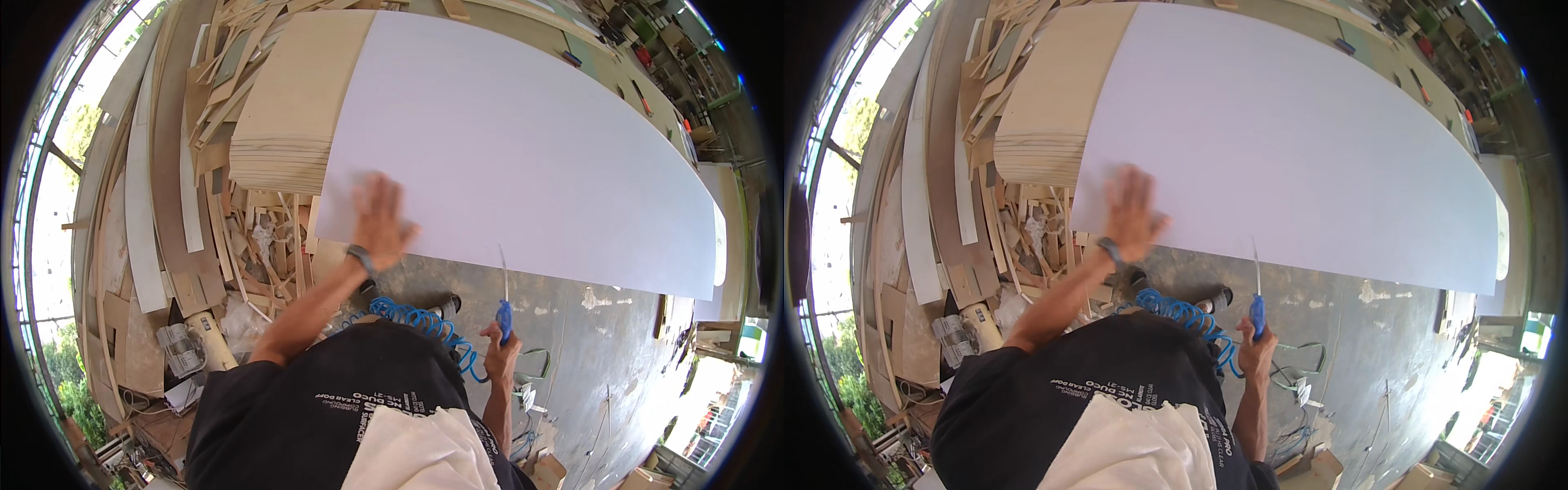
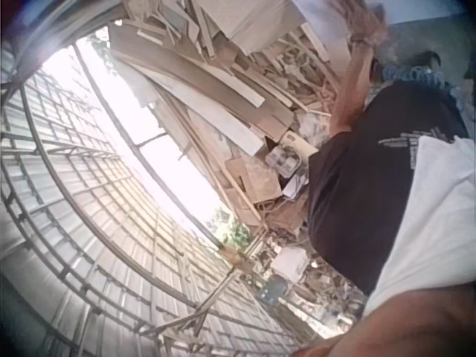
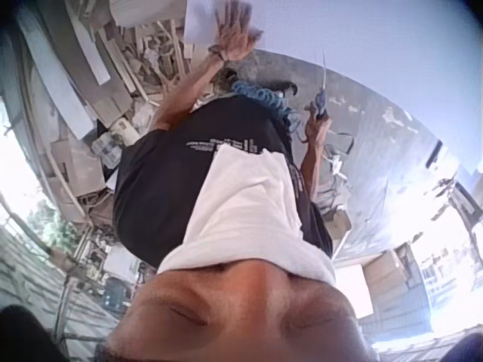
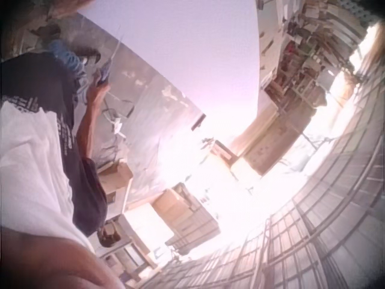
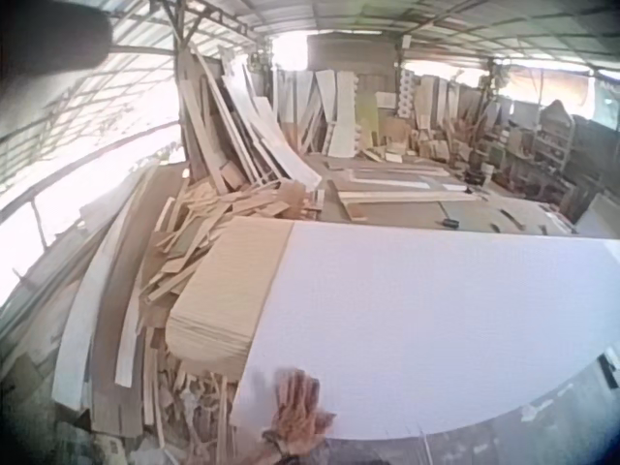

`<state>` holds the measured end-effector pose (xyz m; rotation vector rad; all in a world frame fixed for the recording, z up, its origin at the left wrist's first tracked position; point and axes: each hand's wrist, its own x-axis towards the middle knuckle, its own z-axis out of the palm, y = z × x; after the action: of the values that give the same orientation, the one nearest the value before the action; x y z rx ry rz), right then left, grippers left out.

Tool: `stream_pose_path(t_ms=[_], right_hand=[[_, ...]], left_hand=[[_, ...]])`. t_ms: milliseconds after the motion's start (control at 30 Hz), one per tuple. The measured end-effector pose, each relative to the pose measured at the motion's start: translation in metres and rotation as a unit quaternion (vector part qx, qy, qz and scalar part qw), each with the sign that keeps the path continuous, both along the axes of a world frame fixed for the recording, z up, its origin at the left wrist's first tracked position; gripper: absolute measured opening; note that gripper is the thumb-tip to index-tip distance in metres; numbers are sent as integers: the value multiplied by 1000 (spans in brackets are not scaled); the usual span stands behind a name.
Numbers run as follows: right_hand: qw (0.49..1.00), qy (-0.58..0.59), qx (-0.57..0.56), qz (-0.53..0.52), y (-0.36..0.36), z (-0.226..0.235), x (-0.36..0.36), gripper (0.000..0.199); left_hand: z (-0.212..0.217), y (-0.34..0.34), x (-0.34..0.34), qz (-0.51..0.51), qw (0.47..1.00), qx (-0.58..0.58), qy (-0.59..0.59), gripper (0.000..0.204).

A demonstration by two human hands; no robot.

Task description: The person handles a large white sheet in a workshop, lifting and repositioning it on a wooden workbench. They wipe the surface of the sheet with their hands and use a blue air blow gun to clean it.

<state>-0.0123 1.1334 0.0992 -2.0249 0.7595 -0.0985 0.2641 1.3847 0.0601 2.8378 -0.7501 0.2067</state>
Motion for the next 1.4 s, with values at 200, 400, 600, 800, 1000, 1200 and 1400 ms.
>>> stream_pose_path(t_ms=[200, 400, 600, 800, 1000, 1200, 1400], right_hand=[[995, 70, 31, -68, -12, 16, -12, 39], [984, 173, 43, -25, -46, 26, -34, 39], [974, 165, -42, 149, -59, 41, -5, 42], [947, 116, -49, 296, -17, 41, 70, 51], [931, 98, -40, 349, 10, 62, 124, 51], [946, 105, -13, 307, -22, 50, 104, 53], [940, 113, -38, 319, -35, 42, 101, 56]], left_hand=[[4, -150, -75, -301, 953, 25, 9, 81], [-2, -187, -83, -305, 948, 81, -40, 80], [-7, -85, -78, -92, 976, -148, 129, 81], [-12, 68, -36, 106, 991, -69, 52, 85], [-18, 1, -62, 251, 965, -76, 8, 88], [-24, 28, -63, 268, 947, -157, 86, 92], [-6, 15, -54, 394, 917, -46, 35, 95]])
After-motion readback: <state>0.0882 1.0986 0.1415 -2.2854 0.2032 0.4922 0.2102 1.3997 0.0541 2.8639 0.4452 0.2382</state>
